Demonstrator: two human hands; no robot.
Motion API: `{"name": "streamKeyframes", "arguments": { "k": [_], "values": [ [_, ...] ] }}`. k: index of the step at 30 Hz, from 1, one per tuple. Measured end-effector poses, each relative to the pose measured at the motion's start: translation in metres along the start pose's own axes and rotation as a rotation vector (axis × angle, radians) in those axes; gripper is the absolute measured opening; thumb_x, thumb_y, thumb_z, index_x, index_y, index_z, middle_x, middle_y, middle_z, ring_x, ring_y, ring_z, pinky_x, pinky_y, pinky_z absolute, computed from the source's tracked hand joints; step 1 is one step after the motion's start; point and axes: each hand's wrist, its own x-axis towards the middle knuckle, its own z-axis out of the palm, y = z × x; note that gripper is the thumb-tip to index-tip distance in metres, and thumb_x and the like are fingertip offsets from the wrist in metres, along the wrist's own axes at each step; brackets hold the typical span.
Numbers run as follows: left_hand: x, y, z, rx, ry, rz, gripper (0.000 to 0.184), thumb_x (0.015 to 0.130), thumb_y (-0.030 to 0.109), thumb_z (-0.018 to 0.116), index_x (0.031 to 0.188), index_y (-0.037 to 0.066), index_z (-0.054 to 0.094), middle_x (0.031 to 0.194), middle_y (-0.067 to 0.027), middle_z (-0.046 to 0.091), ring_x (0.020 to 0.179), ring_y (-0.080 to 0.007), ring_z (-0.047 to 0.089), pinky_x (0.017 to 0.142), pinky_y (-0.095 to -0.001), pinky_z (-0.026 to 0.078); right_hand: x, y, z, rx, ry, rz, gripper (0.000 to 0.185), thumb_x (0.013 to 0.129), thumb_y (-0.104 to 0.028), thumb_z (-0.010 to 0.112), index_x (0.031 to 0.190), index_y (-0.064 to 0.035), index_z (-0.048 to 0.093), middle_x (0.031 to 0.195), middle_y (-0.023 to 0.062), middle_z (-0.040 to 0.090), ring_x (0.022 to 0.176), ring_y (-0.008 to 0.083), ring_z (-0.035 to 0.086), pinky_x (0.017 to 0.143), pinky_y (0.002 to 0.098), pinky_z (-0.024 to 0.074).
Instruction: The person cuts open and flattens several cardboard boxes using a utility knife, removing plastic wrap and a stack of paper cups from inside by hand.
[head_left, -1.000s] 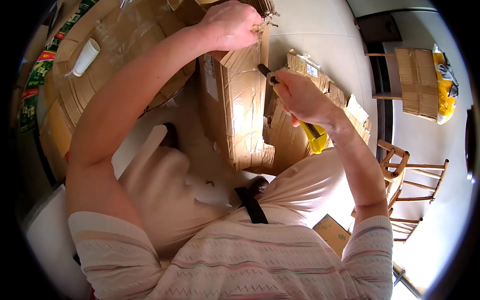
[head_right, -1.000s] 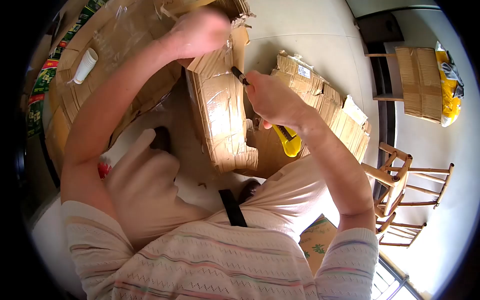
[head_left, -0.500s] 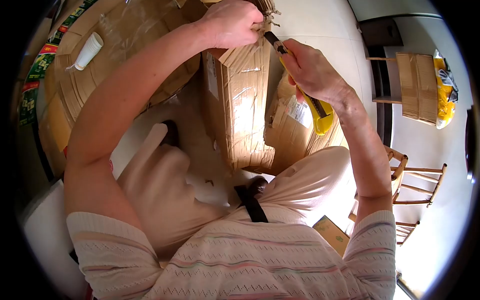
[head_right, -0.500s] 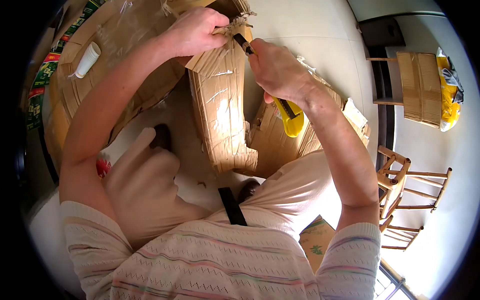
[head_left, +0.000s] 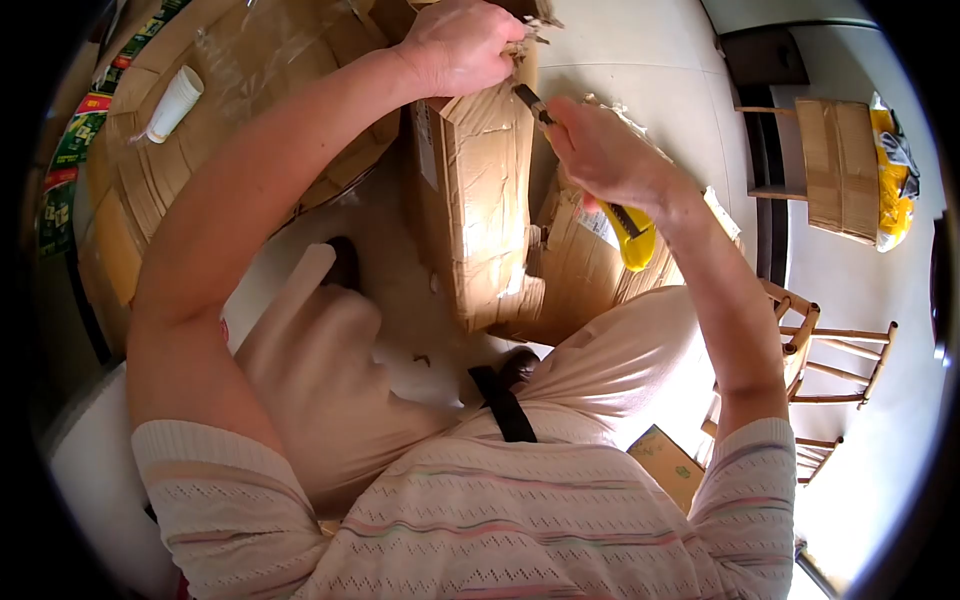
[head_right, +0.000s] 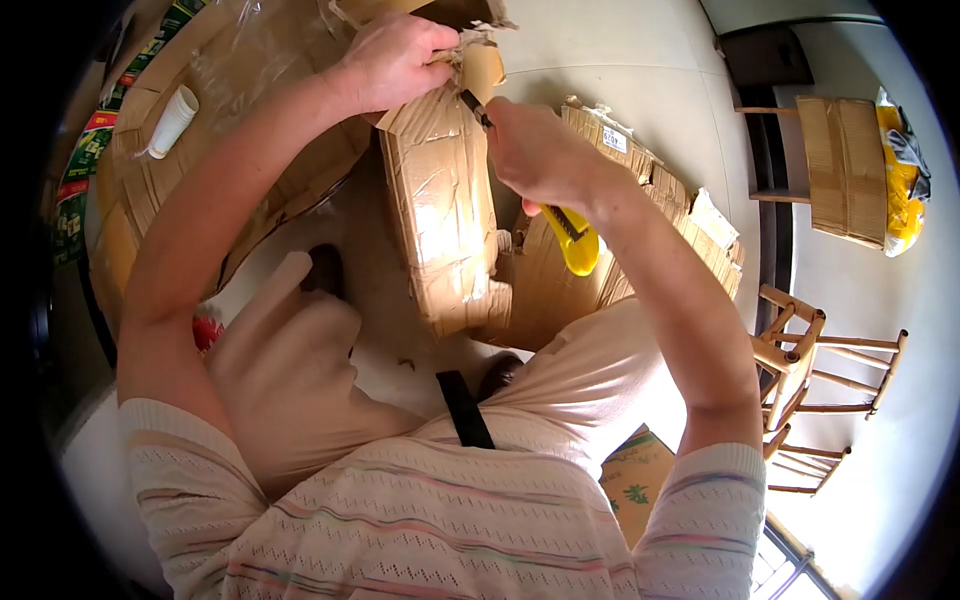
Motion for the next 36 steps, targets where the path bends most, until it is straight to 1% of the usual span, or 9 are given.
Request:
{"name": "streamKeyframes", "arguments": {
  "k": [7,11,20,23,24,26,30,33,36],
  "values": [
    [0.003,-0.002,-0.003,-0.093,0.089,0.139,0.009,0.070,0.014,0.057,0.072,0.005,0.061,0.069,-0.0155,0.061,0.066,-0.0345,0.061,0.059,-0.0433,0.048,0.022,-0.009,-0.007,0.097,0.010,0.028,0.023,0.095,-0.018,0.035,0.084,0.0020,0.041,0.060,0.0066,0.047,0.038,0.0139,0.050,0.037,0.0285,0.0415],
    [-0.004,-0.013,-0.008,-0.098,-0.077,0.013,0.015,0.073,0.017,0.061,0.077,0.003,0.058,0.065,-0.0166,0.055,0.065,-0.0334,0.056,0.061,-0.0423,0.044,-0.004,0.004,0.012,0.112,-0.016,0.019,0.021,0.096,-0.018,0.037,0.086,0.0003,0.040,0.061,0.0078,0.048,0.039,0.0159,0.051,0.037,0.0304,0.0418],
    [-0.006,0.003,0.004,-0.168,-0.023,0.009,0.018,0.077,0.021,0.059,0.074,0.004,0.055,0.060,-0.0151,0.054,0.062,-0.0338,0.055,0.060,-0.0430,0.044,0.012,-0.001,0.001,0.132,-0.075,0.042,0.017,0.091,-0.009,0.038,0.086,0.0066,0.043,0.065,0.0135,0.054,0.045,0.0240,0.058,0.047,0.0354,0.0489],
    [-0.009,-0.012,0.007,-0.185,0.055,-0.034,0.013,0.075,0.017,0.057,0.072,0.004,0.057,0.065,-0.0158,0.057,0.065,-0.0340,0.058,0.060,-0.0434,0.046,-0.010,0.009,0.024,0.289,-0.102,0.074,0.022,0.096,-0.019,0.035,0.088,0.0007,0.042,0.061,0.0082,0.051,0.040,0.0157,0.053,0.038,0.0306,0.0439],
    [-0.009,-0.017,0.007,-0.172,0.103,-0.036,0.011,0.074,0.015,0.056,0.071,0.004,0.058,0.067,-0.0162,0.059,0.067,-0.0341,0.060,0.060,-0.0434,0.047,-0.017,0.034,0.051,0.121,-0.062,-0.126,0.022,0.096,-0.020,0.035,0.088,0.0003,0.041,0.061,0.0082,0.051,0.041,0.0158,0.053,0.037,0.0304,0.0441],
    [-0.006,-0.028,0.002,-0.041,0.129,-0.003,0.009,0.073,0.011,0.055,0.070,0.004,0.059,0.070,-0.0160,0.061,0.069,-0.0336,0.062,0.061,-0.0429,0.049,-0.033,0.024,0.065,0.189,-0.280,0.149,0.020,0.095,-0.018,0.035,0.086,-0.0012,0.040,0.063,0.0082,0.051,0.042,0.0161,0.054,0.037,0.0299,0.0447],
    [-0.003,-0.024,-0.005,-0.140,0.067,0.114,0.013,0.073,0.015,0.058,0.066,0.004,0.055,0.065,-0.0151,0.059,0.062,-0.0326,0.060,0.057,-0.0417,0.047,-0.029,0.026,0.053,0.183,-0.330,0.160,0.017,0.094,-0.017,0.035,0.089,-0.0028,0.042,0.062,0.0078,0.049,0.045,0.0170,0.056,0.039,0.0296,0.0459],
    [-0.003,-0.029,-0.014,-0.105,-0.012,0.063,0.018,0.072,0.017,0.060,0.063,0.004,0.052,0.060,-0.0142,0.056,0.056,-0.0316,0.057,0.053,-0.0410,0.044,-0.043,0.011,0.028,0.052,-0.329,0.142,0.015,0.092,-0.012,0.039,0.091,0.0024,0.044,0.068,0.0161,0.056,0.047,0.0259,0.060,0.040,0.0343,0.0458],
    [-0.005,-0.030,-0.012,-0.085,-0.044,0.069,0.021,0.071,0.018,0.061,0.061,0.004,0.049,0.056,-0.0137,0.053,0.052,-0.0308,0.054,0.051,-0.0407,0.043,-0.049,0.017,0.014,0.086,-0.176,0.117,0.017,0.094,-0.015,0.038,0.090,0.0008,0.043,0.063,0.0128,0.052,0.040,0.0217,0.054,0.041,0.0329,0.0446]
  ]
}}
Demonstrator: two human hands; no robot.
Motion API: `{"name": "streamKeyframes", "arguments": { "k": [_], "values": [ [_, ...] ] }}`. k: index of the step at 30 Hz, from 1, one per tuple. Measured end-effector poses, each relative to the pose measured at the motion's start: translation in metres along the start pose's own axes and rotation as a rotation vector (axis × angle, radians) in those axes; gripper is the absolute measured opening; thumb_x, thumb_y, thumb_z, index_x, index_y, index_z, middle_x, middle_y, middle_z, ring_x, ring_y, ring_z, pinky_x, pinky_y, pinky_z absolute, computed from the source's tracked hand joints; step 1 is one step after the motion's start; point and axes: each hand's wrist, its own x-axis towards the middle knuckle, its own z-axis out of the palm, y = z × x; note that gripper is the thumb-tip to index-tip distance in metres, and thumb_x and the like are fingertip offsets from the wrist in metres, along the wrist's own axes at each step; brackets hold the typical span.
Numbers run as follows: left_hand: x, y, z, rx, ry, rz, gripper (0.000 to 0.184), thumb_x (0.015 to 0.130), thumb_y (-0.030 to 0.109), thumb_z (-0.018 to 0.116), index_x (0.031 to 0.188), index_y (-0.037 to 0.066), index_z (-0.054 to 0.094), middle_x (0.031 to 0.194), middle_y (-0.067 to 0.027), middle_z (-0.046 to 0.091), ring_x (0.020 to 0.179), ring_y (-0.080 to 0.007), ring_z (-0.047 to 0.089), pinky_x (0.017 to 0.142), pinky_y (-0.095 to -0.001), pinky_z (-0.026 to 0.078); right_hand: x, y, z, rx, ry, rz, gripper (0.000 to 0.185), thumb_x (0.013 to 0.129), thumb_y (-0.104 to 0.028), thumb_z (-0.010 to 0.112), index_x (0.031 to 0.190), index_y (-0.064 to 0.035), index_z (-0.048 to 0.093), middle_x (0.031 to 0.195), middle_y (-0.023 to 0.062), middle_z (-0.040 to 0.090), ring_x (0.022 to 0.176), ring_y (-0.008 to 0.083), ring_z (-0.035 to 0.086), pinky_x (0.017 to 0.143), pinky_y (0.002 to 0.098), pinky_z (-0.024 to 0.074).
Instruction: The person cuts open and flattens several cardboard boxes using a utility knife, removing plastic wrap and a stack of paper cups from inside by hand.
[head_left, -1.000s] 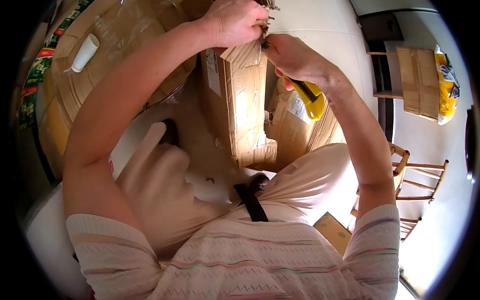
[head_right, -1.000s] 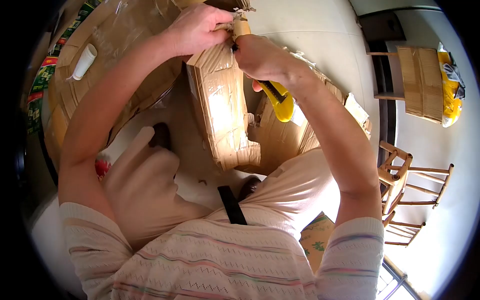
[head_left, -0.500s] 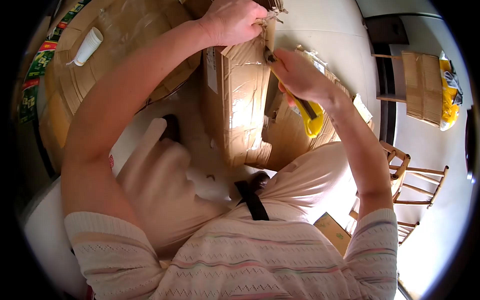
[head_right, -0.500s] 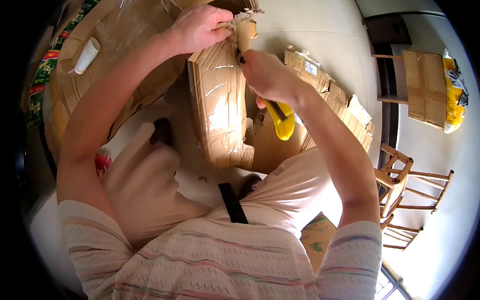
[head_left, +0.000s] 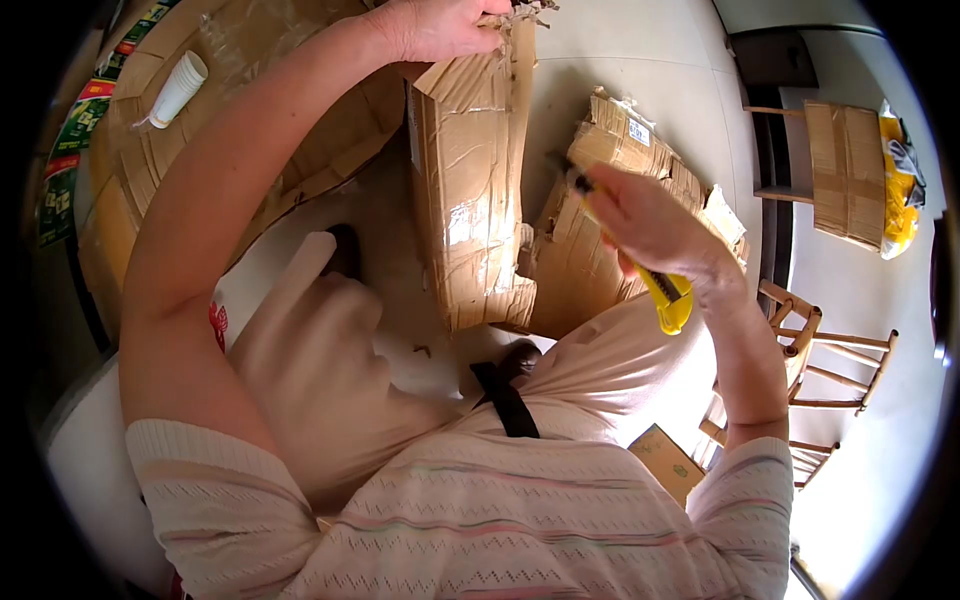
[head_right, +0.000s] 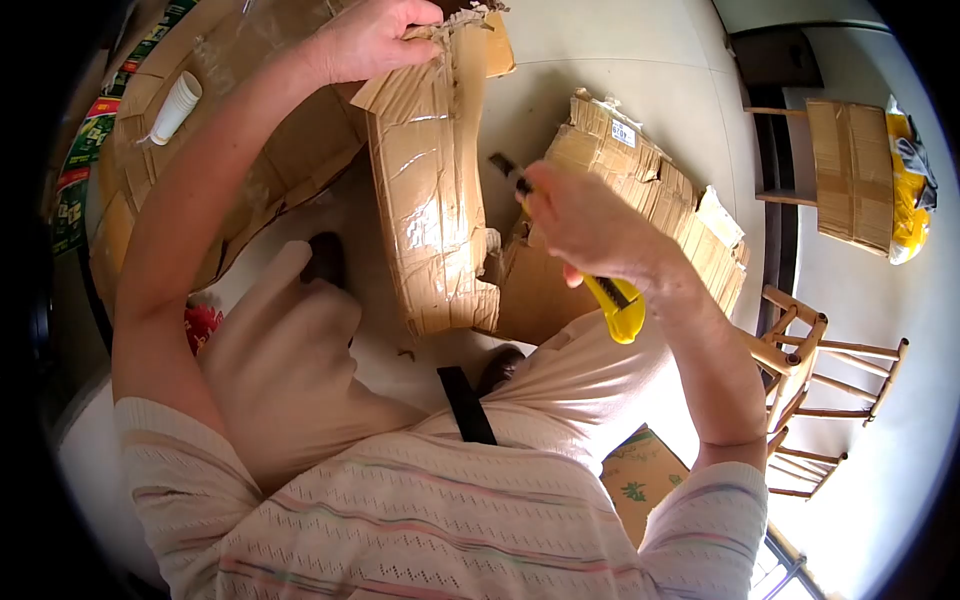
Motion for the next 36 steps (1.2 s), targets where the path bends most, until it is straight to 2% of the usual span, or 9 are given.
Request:
{"name": "streamKeyframes", "arguments": {
  "k": [5,9,12,15,18,21,28,31,36],
  "values": [
    [0.009,0.008,0.006,0.007,-0.008,0.056,0.023,0.071,0.019,0.061,0.060,0.004,0.048,0.055,-0.0137,0.052,0.051,-0.0296,0.054,0.050,-0.0407,0.042,0.019,-0.016,-0.009,0.127,0.197,-0.126,0.022,0.096,-0.020,0.036,0.087,-0.0019,0.044,0.058,0.0054,0.047,0.038,0.0135,0.049,0.037,0.0279,0.0410],
    [0.011,0.008,0.009,-0.252,-0.071,0.071,0.016,0.071,0.020,0.062,0.064,0.006,0.058,0.060,-0.0142,0.057,0.058,-0.0302,0.058,0.055,-0.0384,0.048,0.041,-0.021,-0.009,0.105,0.183,-0.090,0.023,0.096,-0.021,0.037,0.088,-0.0004,0.043,0.059,0.0081,0.049,0.039,0.0150,0.050,0.038,0.0301,0.0417],
    [0.006,0.040,-0.014,0.045,-0.118,0.122,0.013,0.073,0.019,0.061,0.070,0.007,0.064,0.067,-0.0146,0.061,0.065,-0.0304,0.061,0.061,-0.0394,0.050,0.052,-0.025,-0.006,0.057,0.148,-0.065,0.024,0.096,-0.021,0.036,0.089,0.0003,0.043,0.059,0.0085,0.049,0.039,0.0157,0.051,0.039,0.0313,0.0427],
    [0.016,0.037,0.003,0.213,-0.213,-0.083,0.014,0.074,0.018,0.060,0.071,0.006,0.065,0.071,-0.0148,0.063,0.067,-0.0310,0.062,0.064,-0.0419,0.051,0.049,-0.027,-0.006,0.012,0.059,-0.065,0.023,0.096,-0.021,0.036,0.089,0.0002,0.041,0.061,0.0093,0.050,0.039,0.0168,0.052,0.040,0.0321,0.0436],
    [0.006,0.029,0.009,-0.014,-0.005,0.040,0.013,0.074,0.017,0.059,0.071,0.006,0.066,0.070,-0.0149,0.063,0.066,-0.0310,0.062,0.065,-0.0424,0.050,0.042,-0.021,0.003,-0.052,0.057,-0.082,0.022,0.096,-0.020,0.035,0.088,0.0000,0.039,0.062,0.0105,0.050,0.040,0.0180,0.054,0.039,0.0319,0.0435],
    [0.012,0.017,0.023,-0.050,-0.030,-0.015,0.013,0.074,0.018,0.060,0.071,0.007,0.065,0.071,-0.0151,0.062,0.065,-0.0308,0.062,0.063,-0.0418,0.050,0.035,-0.020,0.004,0.020,0.073,-0.068,0.021,0.096,-0.019,0.036,0.087,0.0001,0.037,0.062,0.0117,0.050,0.039,0.0199,0.054,0.037,0.0327,0.0431],
    [0.012,0.018,0.034,0.185,0.027,-0.015,0.018,0.075,0.023,0.057,0.069,0.007,0.062,0.066,-0.0154,0.061,0.065,-0.0321,0.062,0.061,-0.0431,0.049,0.034,0.006,0.040,0.039,0.063,-0.135,0.017,0.096,-0.017,0.039,0.093,-0.0010,0.036,0.064,0.0170,0.054,0.041,0.0269,0.058,0.034,0.0348,0.0424],
    [0.010,0.028,0.029,0.184,-0.055,-0.078,0.018,0.076,0.024,0.057,0.068,0.007,0.061,0.067,-0.0154,0.062,0.067,-0.0327,0.063,0.061,-0.0442,0.049,0.032,0.011,0.047,0.065,0.064,-0.086,0.017,0.096,-0.017,0.039,0.094,-0.0005,0.037,0.062,0.0154,0.053,0.041,0.0253,0.057,0.035,0.0347,0.0429],
    [0.012,0.043,0.033,0.030,0.035,0.004,0.019,0.076,0.025,0.057,0.068,0.008,0.060,0.065,-0.0139,0.062,0.062,-0.0311,0.063,0.058,-0.0419,0.050,0.041,0.009,0.027,0.099,-0.006,-0.005,0.015,0.096,-0.015,0.038,0.094,-0.0002,0.039,0.062,0.0116,0.051,0.043,0.0213,0.056,0.037,0.0339,0.0436]
  ]
}}
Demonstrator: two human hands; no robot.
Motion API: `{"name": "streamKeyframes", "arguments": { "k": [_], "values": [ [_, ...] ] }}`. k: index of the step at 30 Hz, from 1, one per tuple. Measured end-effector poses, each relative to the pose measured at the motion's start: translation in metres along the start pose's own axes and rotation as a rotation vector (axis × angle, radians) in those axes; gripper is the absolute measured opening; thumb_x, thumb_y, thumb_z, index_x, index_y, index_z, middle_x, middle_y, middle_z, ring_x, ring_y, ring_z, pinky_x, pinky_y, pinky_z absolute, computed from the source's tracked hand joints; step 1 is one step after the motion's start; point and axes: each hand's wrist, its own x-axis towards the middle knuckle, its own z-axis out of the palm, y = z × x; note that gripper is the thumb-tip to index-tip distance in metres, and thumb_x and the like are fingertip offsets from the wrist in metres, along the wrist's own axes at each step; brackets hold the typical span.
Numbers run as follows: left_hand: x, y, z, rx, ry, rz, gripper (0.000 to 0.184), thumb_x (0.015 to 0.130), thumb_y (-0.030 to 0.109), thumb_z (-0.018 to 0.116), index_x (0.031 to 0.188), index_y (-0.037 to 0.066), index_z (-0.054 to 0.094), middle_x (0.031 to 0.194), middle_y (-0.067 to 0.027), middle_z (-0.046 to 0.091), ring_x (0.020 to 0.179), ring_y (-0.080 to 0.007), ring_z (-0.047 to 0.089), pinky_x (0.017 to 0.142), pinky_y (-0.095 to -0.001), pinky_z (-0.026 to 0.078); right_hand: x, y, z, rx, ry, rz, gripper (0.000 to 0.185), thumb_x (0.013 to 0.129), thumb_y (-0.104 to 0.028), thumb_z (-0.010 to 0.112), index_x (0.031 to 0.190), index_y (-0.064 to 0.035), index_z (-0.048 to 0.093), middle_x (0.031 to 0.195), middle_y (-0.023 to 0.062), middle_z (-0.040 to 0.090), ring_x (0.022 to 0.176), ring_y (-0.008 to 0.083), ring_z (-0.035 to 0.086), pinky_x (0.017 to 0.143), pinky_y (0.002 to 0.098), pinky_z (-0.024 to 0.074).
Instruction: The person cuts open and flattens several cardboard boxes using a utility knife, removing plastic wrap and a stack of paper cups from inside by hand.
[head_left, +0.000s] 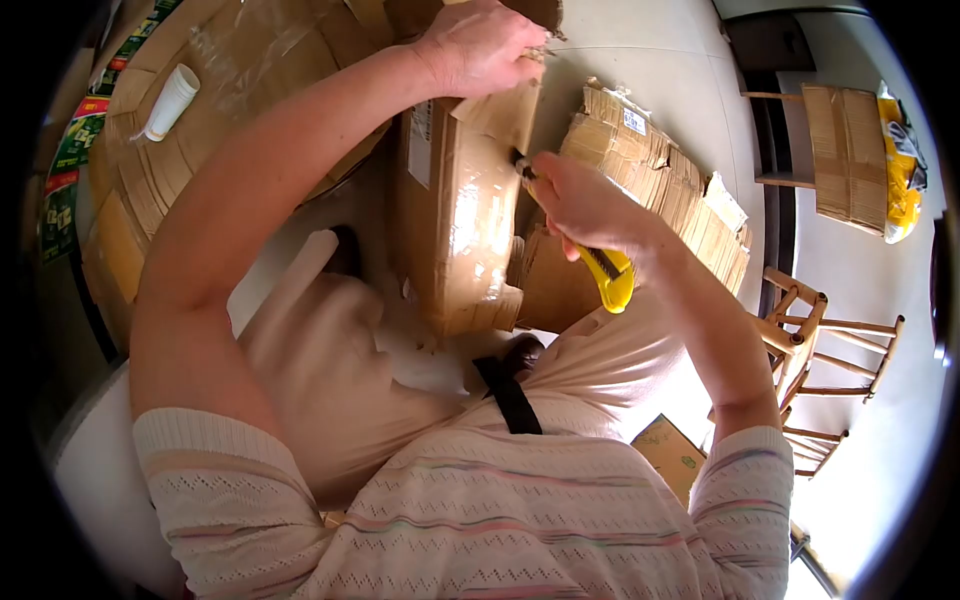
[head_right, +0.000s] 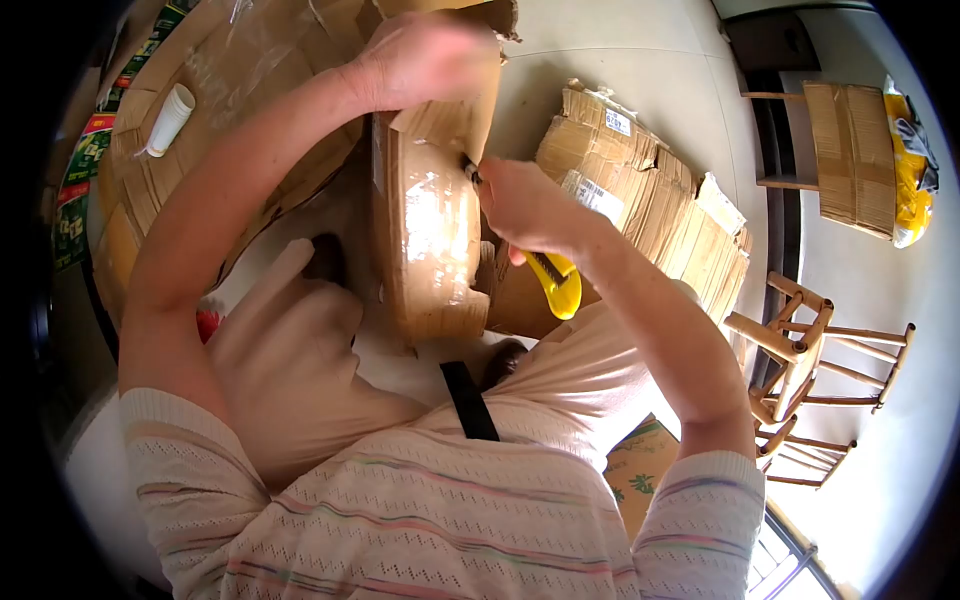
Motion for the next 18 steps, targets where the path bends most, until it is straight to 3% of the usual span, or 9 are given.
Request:
{"name": "streamKeyframes", "arguments": {
  "k": [2,5,6,8,12,16,18],
  "values": [
    [0.002,0.006,0.000,-0.094,-0.005,0.004,0.020,0.076,0.027,0.056,0.067,0.009,0.060,0.062,-0.0133,0.061,0.060,-0.0308,0.063,0.056,-0.0400,0.049,0.006,-0.008,-0.012,-0.027,0.002,0.006,0.016,0.095,-0.015,0.040,0.093,0.0000,0.040,0.064,0.0102,0.052,0.044,0.0200,0.055,0.040,0.0326,0.0452],
    [-0.003,-0.014,0.003,0.070,-0.013,-0.016,0.021,0.076,0.027,0.055,0.067,0.009,0.060,0.063,-0.0139,0.061,0.061,-0.0312,0.063,0.057,-0.0406,0.049,0.000,-0.002,0.005,0.110,0.000,-0.008,0.017,0.094,-0.016,0.043,0.093,0.0006,0.041,0.066,0.0100,0.052,0.043,0.0195,0.055,0.041,0.0309,0.0463],
    [-0.006,-0.017,0.003,0.096,-0.013,-0.038,0.022,0.076,0.028,0.055,0.066,0.009,0.060,0.063,-0.0145,0.061,0.061,-0.0317,0.063,0.057,-0.0422,0.049,0.001,0.014,0.018,-0.053,-0.008,-0.081,0.016,0.094,-0.016,0.043,0.093,0.0003,0.039,0.067,0.0096,0.053,0.044,0.0193,0.056,0.039,0.0295,0.0465],
    [-0.010,-0.024,0.004,0.135,-0.026,-0.062,0.022,0.076,0.028,0.055,0.066,0.009,0.060,0.063,-0.0148,0.061,0.062,-0.0320,0.063,0.058,-0.0428,0.049,-0.006,0.028,0.044,-0.164,-0.037,-0.095,0.019,0.096,-0.018,0.040,0.091,0.0000,0.039,0.065,0.0095,0.054,0.045,0.0197,0.058,0.040,0.0313,0.0468],
    [-0.009,-0.019,0.002,0.128,-0.026,-0.048,0.022,0.078,0.028,0.054,0.071,0.009,0.063,0.066,-0.0155,0.062,0.064,-0.0325,0.063,0.061,-0.0433,0.050,-0.021,0.002,0.028,0.008,-0.107,0.042,0.022,0.096,-0.018,0.036,0.088,0.0012,0.040,0.063,0.0099,0.053,0.044,0.0197,0.057,0.044,0.0329,0.0469],
    [-0.003,-0.009,0.000,-0.050,0.111,0.027,0.023,0.079,0.028,0.053,0.072,0.008,0.063,0.068,-0.0148,0.063,0.066,-0.0325,0.063,0.063,-0.0430,0.050,0.008,0.009,0.016,-0.084,-0.036,-0.082,0.018,0.096,-0.017,0.035,0.091,-0.0001,0.040,0.061,0.0118,0.053,0.044,0.0209,0.059,0.040,0.0317,0.0457],
    [-0.009,-0.018,-0.001,0.023,0.014,-0.052,0.023,0.080,0.028,0.053,0.074,0.008,0.063,0.068,-0.0138,0.063,0.067,-0.0323,0.064,0.063,-0.0424,0.051,-0.005,0.012,0.032,-0.035,-0.055,-0.074,0.018,0.096,-0.017,0.035,0.091,-0.0004,0.039,0.060,0.0126,0.052,0.044,0.0219,0.059,0.038,0.0324,0.0451]
  ]
}}
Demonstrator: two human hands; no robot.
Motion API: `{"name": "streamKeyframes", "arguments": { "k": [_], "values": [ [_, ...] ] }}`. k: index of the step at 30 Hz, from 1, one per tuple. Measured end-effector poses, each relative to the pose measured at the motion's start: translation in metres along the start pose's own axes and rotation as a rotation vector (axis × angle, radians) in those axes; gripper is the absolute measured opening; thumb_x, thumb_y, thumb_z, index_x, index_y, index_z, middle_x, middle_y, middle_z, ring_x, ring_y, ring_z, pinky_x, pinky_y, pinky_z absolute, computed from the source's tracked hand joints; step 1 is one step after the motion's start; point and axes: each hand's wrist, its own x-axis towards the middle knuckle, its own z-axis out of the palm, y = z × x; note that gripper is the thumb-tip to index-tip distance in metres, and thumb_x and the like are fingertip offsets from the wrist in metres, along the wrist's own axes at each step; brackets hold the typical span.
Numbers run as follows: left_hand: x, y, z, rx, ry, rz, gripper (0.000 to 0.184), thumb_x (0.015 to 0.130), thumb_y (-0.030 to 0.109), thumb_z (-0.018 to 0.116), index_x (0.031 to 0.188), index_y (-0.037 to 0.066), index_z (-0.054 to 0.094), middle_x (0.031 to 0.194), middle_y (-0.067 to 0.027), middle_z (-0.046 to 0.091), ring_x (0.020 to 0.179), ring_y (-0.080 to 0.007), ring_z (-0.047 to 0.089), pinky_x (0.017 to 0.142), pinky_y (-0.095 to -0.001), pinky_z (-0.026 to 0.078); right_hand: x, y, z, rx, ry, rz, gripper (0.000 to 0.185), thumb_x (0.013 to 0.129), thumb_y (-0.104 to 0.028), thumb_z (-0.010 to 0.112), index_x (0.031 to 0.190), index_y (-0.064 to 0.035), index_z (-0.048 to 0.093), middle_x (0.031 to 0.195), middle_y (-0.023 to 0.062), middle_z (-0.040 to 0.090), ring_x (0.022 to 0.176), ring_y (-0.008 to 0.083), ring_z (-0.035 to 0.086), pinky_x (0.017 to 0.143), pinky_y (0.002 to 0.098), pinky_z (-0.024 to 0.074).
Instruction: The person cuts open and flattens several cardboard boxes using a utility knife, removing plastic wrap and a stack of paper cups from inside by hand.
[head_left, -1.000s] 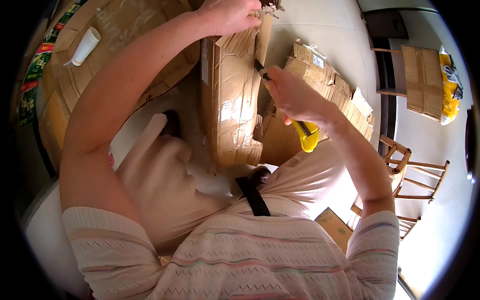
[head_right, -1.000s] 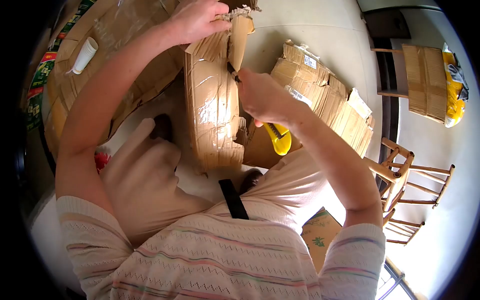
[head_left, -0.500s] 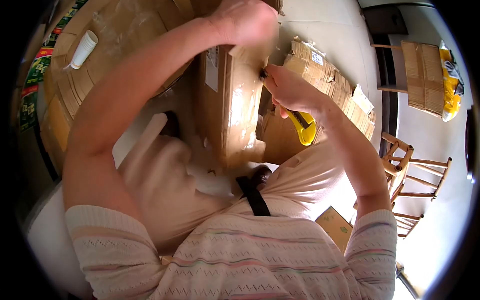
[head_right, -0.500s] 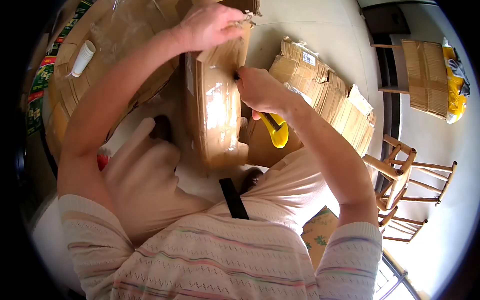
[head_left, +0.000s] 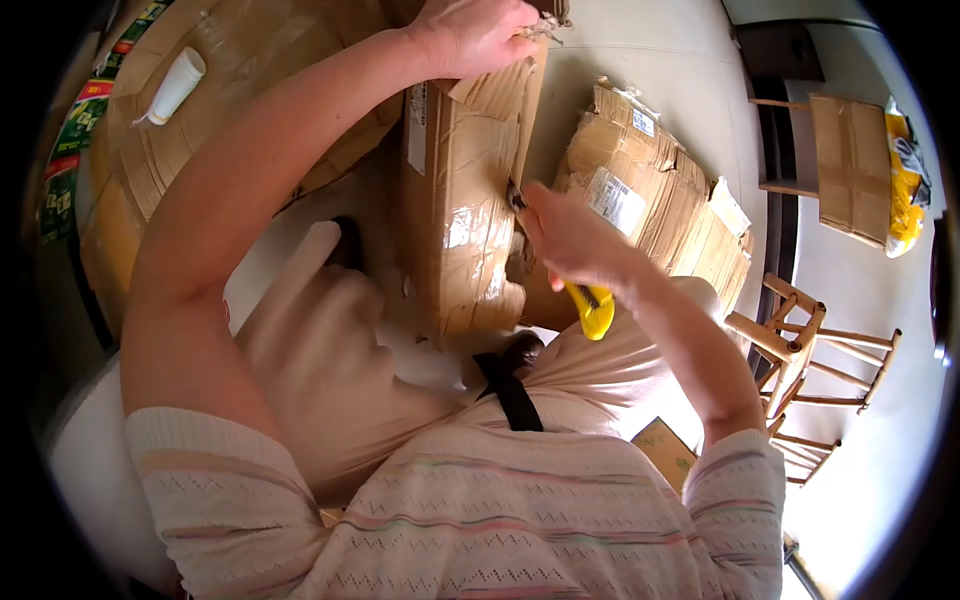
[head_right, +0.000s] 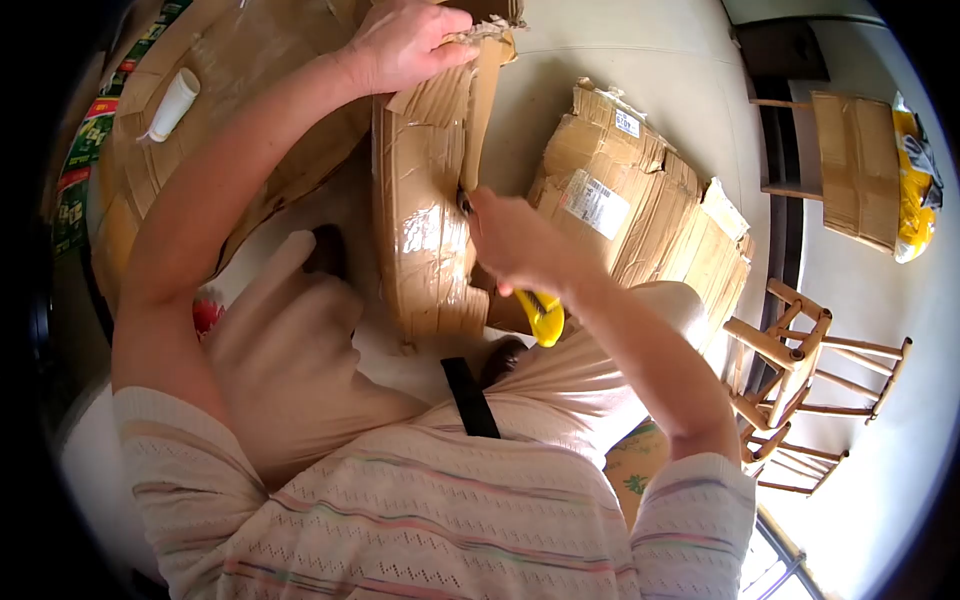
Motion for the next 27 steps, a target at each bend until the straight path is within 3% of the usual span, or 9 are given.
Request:
{"name": "streamKeyframes", "arguments": {
  "k": [10,13,14,17,18,19,20,25,27],
  "values": [
    [0.003,0.004,0.006,-0.007,-0.111,0.004,0.024,0.082,0.027,0.057,0.074,0.005,0.054,0.058,-0.0139,0.053,0.059,-0.0308,0.056,0.058,-0.0416,0.044,-0.018,-0.010,-0.009,-0.032,-0.091,0.073,0.018,0.093,-0.011,0.036,0.093,0.0068,0.039,0.066,0.0216,0.059,0.050,0.0308,0.063,0.044,0.0385,0.0498],
    [0.007,0.009,0.001,-0.085,-0.017,0.051,0.024,0.081,0.029,0.052,0.075,0.008,0.063,0.067,-0.0119,0.064,0.066,-0.0309,0.064,0.061,-0.0405,0.051,-0.004,-0.005,0.005,0.026,-0.051,0.092,0.021,0.097,-0.022,0.033,0.093,-0.0024,0.037,0.057,0.0113,0.052,0.046,0.0217,0.060,0.038,0.0321,0.0465],
    [0.003,0.005,-0.001,-0.069,-0.067,-0.005,0.024,0.081,0.028,0.053,0.074,0.008,0.063,0.067,-0.0121,0.064,0.065,-0.0303,0.064,0.060,-0.0403,0.051,-0.013,-0.007,0.010,0.115,-0.086,0.111,0.020,0.094,-0.014,0.037,0.097,0.0059,0.041,0.071,0.0224,0.061,0.053,0.0307,0.063,0.046,0.0398,0.0520],
    [0.001,-0.029,0.005,0.152,-0.023,-0.014,0.020,0.081,0.024,0.054,0.071,0.007,0.061,0.064,-0.0130,0.062,0.062,-0.0294,0.063,0.060,-0.0402,0.051,-0.039,0.004,0.045,0.057,-0.156,0.166,0.018,0.094,-0.013,0.037,0.100,0.0032,0.040,0.068,0.0224,0.061,0.052,0.0301,0.063,0.045,0.0391,0.0517],
    [0.005,-0.032,-0.006,0.009,-0.074,-0.172,0.018,0.079,0.021,0.055,0.071,0.006,0.061,0.064,-0.0144,0.061,0.062,-0.0321,0.062,0.061,-0.0413,0.050,-0.044,0.010,0.058,0.026,-0.201,0.145,0.018,0.094,-0.014,0.037,0.100,0.0028,0.040,0.066,0.0219,0.061,0.052,0.0298,0.063,0.045,0.0390,0.0517],
    [0.007,-0.044,-0.003,-0.020,0.133,0.048,0.020,0.078,0.022,0.056,0.071,0.004,0.059,0.066,-0.0162,0.060,0.065,-0.0348,0.060,0.062,-0.0429,0.049,-0.049,0.016,0.070,-0.007,-0.247,0.129,0.018,0.094,-0.015,0.038,0.100,0.0024,0.040,0.065,0.0214,0.060,0.052,0.0296,0.063,0.045,0.0390,0.0516],
    [0.009,-0.055,0.003,-0.034,0.070,0.028,0.021,0.078,0.023,0.056,0.070,0.003,0.059,0.067,-0.0170,0.060,0.066,-0.0357,0.060,0.062,-0.0434,0.049,-0.050,0.020,0.076,-0.043,-0.298,0.112,0.018,0.094,-0.015,0.038,0.101,0.0019,0.039,0.063,0.0209,0.060,0.052,0.0293,0.063,0.045,0.0389,0.0516],
    [0.009,-0.047,-0.009,-0.035,-0.039,0.083,0.027,0.076,0.027,0.059,0.065,0.003,0.057,0.068,-0.0175,0.059,0.064,-0.0350,0.059,0.058,-0.0434,0.047,-0.051,0.030,0.025,0.155,0.058,0.166,0.019,0.094,-0.016,0.041,0.095,0.0028,0.042,0.059,0.0166,0.058,0.047,0.0266,0.061,0.041,0.0363,0.0475],
    [0.007,-0.044,-0.016,-0.066,-0.053,0.093,0.030,0.074,0.029,0.063,0.061,0.003,0.056,0.063,-0.0164,0.058,0.058,-0.0326,0.058,0.054,-0.0419,0.046,-0.040,0.063,0.011,0.063,0.302,-0.024,0.017,0.094,-0.016,0.043,0.093,0.0014,0.043,0.056,0.0124,0.056,0.043,0.0218,0.058,0.039,0.0327,0.0456]
  ]
}}
